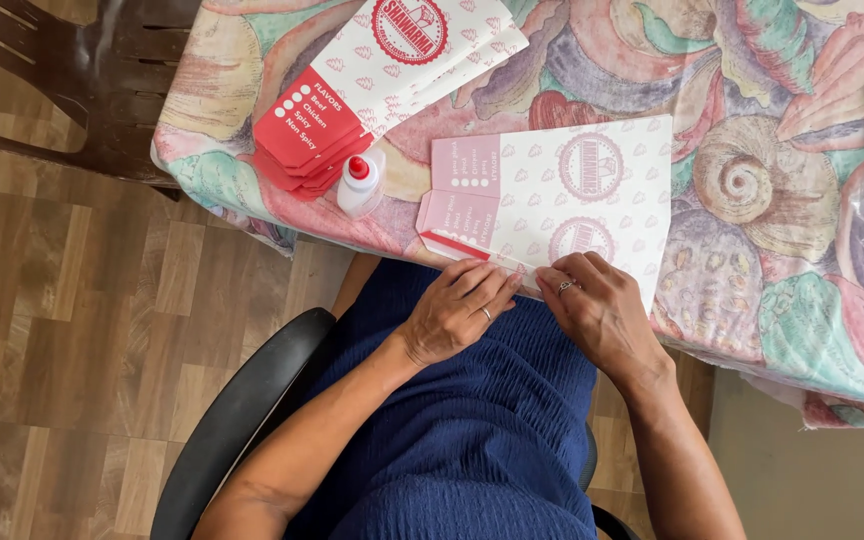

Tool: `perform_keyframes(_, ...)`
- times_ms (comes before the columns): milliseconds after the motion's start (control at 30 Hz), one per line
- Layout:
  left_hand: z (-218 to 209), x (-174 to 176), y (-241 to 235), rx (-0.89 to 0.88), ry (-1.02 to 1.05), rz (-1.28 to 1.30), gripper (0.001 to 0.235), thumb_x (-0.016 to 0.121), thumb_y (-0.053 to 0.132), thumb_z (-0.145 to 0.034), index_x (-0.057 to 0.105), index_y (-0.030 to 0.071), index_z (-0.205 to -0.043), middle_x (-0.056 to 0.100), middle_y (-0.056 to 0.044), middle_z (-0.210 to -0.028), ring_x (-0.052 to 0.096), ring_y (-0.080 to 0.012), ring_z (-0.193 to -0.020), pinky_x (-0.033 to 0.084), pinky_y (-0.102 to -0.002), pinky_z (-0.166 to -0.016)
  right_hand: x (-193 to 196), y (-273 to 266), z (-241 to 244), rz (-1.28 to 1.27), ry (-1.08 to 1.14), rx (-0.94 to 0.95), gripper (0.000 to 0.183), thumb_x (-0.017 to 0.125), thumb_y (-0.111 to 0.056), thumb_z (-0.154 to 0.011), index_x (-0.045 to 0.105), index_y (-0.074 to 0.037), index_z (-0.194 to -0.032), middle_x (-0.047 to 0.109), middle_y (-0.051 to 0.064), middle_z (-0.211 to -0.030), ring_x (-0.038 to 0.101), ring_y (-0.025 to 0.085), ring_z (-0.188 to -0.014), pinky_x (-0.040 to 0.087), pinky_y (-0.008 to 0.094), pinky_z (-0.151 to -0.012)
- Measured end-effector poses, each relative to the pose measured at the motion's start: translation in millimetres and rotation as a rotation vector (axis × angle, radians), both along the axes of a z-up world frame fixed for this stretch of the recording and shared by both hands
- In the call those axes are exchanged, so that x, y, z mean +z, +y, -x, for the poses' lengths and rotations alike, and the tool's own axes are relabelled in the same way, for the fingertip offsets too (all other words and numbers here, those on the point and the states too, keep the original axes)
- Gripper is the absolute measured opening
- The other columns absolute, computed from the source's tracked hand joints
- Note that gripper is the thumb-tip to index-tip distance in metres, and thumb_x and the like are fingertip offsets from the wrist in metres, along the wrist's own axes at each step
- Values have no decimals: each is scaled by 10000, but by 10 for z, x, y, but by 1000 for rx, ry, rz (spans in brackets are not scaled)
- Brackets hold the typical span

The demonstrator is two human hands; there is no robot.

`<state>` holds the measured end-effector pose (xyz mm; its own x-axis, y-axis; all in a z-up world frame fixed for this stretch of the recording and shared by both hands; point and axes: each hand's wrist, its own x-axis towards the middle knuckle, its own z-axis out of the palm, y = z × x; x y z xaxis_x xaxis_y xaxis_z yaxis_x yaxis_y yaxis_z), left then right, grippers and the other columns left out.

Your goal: The person applies glue to the edge of a flat paper package, folds it into a pouch shape, and presses the glued edge to seal it. This process is repeated for multiple identical packages on a table.

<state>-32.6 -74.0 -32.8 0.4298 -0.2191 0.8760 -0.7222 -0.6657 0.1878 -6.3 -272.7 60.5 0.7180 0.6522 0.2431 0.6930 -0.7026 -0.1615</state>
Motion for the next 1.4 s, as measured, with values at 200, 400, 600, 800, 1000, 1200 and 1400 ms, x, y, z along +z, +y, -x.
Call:
perform_keyframes(200,2,-4,-1,30,-7,-16,227,763,115,-919,760,22,-1126,717,-120,-1048,684,-247,-986,599,-400,-925,-14,7,-56,12,-46,35,132,705,-147,-967,759,-57,-887,688,79,-858,696,226,-780,574,314,-604)
perform_keyframes(400,20,80,-35,39,164,-1,283,692,245,-976,711,49,-1180,668,-100,-1087,648,-229,-978,547,-389,-918,16,74,-224,-1,-28,37,161,701,-139,-971,743,-47,-846,687,89,-852,701,226,-776,570,315,-603)
perform_keyframes(600,33,204,-141,151,349,-45,458,589,375,-1037,632,40,-1345,631,-113,-1273,591,-234,-988,474,-365,-876,195,53,-444,-147,167,20,147,764,-59,-861,716,-7,-731,705,112,-799,681,279,-658,546,370,-563)
perform_keyframes(800,16,178,-139,227,299,-140,465,534,378,-1060,632,34,-1356,629,-105,-1284,571,-216,-952,460,-339,-856,22,-61,-1394,-324,64,-75,80,729,-6,-1000,768,-19,-932,714,121,-893,680,275,-762,533,355,-664)
perform_keyframes(1000,21,109,-164,244,307,-142,469,550,380,-1052,636,38,-1362,629,-108,-1290,572,-220,-973,461,-343,-873,-185,10,-1813,-155,-82,-103,87,732,-97,-1060,811,-60,-1051,707,88,-916,654,259,-866,550,343,-723)
perform_keyframes(1200,17,72,-175,242,316,-144,471,556,383,-1045,632,47,-1366,622,-104,-1298,565,-220,-984,465,-346,-880,-224,-27,-1926,-111,-1,-86,61,774,-122,-1029,791,-64,-1023,657,88,-898,603,256,-894,526,358,-772)
perform_keyframes(1400,46,124,-162,244,373,-217,486,614,403,-1043,628,49,-1375,573,-83,-1355,551,-217,-970,483,-349,-844,26,-66,-1520,-63,-203,69,38,656,-15,-1057,647,-11,-1020,566,124,-947,523,297,-910,470,399,-797)
